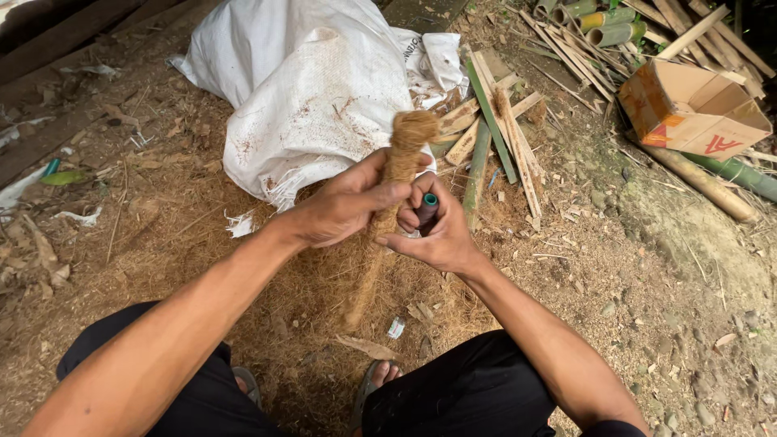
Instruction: The person sits on the ground and wraps loose coconut coir fiber around a bamboo stick, rolling and pressing it to form a fibrous cylinder. They then trim the protruding fibers with scissors along the pole, set the finished pole aside, and begin wrapping a new one.
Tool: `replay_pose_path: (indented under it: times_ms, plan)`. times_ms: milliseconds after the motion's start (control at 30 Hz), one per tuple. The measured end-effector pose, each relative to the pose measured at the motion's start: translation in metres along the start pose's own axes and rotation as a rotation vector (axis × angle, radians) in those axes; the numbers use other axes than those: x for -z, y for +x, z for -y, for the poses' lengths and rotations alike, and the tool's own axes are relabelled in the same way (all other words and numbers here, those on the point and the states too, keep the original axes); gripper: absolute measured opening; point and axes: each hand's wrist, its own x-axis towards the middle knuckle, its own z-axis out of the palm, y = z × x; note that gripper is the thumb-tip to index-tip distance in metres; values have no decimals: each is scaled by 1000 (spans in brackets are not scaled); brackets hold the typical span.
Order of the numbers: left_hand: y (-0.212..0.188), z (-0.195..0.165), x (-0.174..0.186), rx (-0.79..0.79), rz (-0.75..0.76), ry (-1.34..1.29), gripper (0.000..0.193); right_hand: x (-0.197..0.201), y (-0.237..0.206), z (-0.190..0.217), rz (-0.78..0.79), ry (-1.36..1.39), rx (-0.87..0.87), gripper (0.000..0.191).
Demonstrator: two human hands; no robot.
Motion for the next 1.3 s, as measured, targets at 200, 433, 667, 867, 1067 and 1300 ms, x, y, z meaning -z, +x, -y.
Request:
replay_pose_path:
  times_ms: [200,433,667,867,1067,1300]
  plan:
    - [9,8,-11,-306,-116,421,58,-6,-9,-10,64,-91,-163,36]
    - [4,6,-23,-230,-313,240,57,-7,1,-3,-18,-175,-179,41]
    - [-5,8,-22,-6,-138,341,58,-4,2,6,-147,-101,-9,66]
    - [-3,7,-24,-185,-183,411,53,-6,2,-24,-251,65,-18,26]
    - [0,16,-7,-242,-643,320,48,-17,2,-29,106,-659,213,22]
    - [-9,-9,0,-229,-411,60,61,0,9,-44,-25,-517,127,31]
